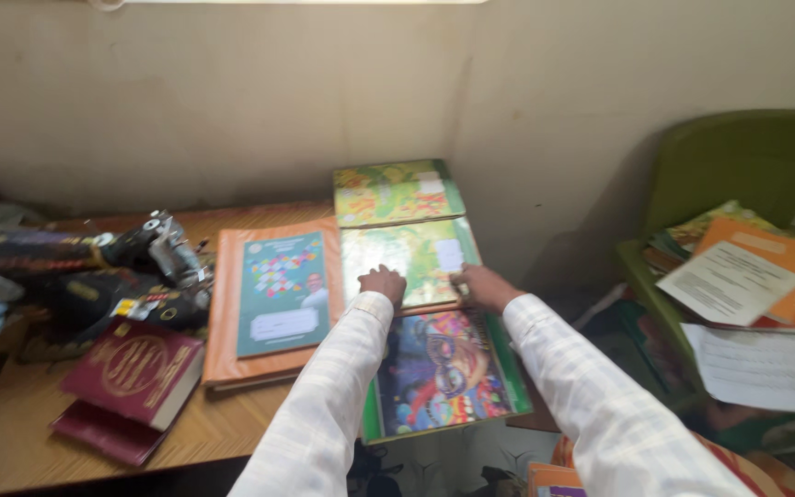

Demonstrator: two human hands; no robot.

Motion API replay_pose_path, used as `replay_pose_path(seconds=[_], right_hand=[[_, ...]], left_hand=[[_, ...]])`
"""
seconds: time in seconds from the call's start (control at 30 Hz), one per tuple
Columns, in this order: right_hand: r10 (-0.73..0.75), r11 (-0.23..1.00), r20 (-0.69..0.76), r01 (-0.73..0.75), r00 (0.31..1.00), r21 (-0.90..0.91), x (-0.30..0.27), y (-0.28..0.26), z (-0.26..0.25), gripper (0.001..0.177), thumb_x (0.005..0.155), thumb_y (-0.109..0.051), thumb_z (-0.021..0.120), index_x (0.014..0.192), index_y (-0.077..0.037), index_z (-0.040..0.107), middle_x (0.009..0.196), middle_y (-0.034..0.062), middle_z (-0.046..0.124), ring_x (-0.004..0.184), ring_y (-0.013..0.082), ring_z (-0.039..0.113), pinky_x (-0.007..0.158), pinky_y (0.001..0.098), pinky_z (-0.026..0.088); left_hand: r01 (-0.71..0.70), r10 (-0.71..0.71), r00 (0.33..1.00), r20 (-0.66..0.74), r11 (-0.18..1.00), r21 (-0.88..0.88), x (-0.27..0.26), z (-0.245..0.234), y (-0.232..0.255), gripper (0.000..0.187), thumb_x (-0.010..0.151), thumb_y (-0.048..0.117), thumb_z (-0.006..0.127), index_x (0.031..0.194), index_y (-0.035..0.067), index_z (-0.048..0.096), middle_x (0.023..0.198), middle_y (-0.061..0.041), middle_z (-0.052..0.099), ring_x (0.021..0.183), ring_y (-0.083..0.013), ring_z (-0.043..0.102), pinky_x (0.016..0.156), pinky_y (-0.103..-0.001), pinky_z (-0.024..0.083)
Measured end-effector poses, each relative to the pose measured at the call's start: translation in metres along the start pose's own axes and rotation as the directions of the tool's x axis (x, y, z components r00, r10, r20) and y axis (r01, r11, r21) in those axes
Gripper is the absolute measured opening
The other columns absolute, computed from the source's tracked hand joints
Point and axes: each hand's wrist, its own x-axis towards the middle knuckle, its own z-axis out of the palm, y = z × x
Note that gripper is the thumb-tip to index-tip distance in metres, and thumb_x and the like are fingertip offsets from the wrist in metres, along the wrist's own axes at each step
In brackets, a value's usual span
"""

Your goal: The person organizes a pile of books and notebooks by picking them up from a green chair and stacking them on a wooden table. The person handles various items, including colorful textbooks, orange folders, and loose papers, arranging them into a neat pile next to a sewing machine.

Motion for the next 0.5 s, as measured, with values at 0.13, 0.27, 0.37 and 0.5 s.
replay_pose_path(seconds=[0.13,0.27,0.37,0.5], right_hand=[[0.024,1.0,-0.019,-0.024,1.0,0.014,-0.054,0.022,0.002,0.067,0.081,-0.031,0.081,0.142,-0.015,0.058,0.152,0.0245,0.045,0.139,0.039,0.045,0.113,0.0469,0.041],[0.369,0.926,0.089,-0.357,0.925,-0.12,-0.138,0.057,-0.032,0.077,0.089,-0.046,0.074,0.154,-0.02,0.041,0.164,0.0152,0.032,0.154,0.0324,0.027,0.119,0.0559,0.033],[0.505,0.853,0.023,-0.494,0.863,-0.167,-0.209,0.102,-0.061,0.08,0.092,-0.05,0.07,0.157,-0.02,0.036,0.168,0.0133,0.027,0.157,0.0315,0.021,0.121,0.0589,0.029],[0.677,0.727,-0.04,-0.677,0.735,-0.117,-0.316,0.148,-0.102,0.082,0.094,-0.051,0.067,0.16,-0.019,0.03,0.169,0.0128,0.021,0.157,0.032,0.014,0.122,0.0581,0.023]], left_hand=[[-0.08,0.08,0.996,-0.048,0.997,-0.008,0.021,-0.005,0.057,0.025,0.102,0.025,0.056,0.121,0.018,0.07,0.132,-0.013,0.06,0.122,-0.0361,0.061,0.092,-0.065,0.049],[-0.316,0.312,0.947,-0.071,0.947,-0.06,0.014,-0.031,0.151,0.029,0.096,0.027,0.062,0.125,0.026,0.063,0.13,-0.01,0.061,0.125,-0.0326,0.061,0.088,-0.055,0.059],[-0.47,0.463,0.882,-0.089,0.879,-0.085,0.014,-0.072,0.228,0.043,0.091,0.031,0.067,0.133,0.027,0.057,0.134,-0.01,0.058,0.131,-0.0322,0.056,0.093,-0.051,0.058],[-0.567,0.562,0.823,-0.087,0.82,-0.076,-0.014,-0.122,0.326,0.062,0.088,0.044,0.072,0.142,0.022,0.051,0.143,-0.011,0.054,0.137,-0.032,0.05,0.103,-0.05,0.052]])
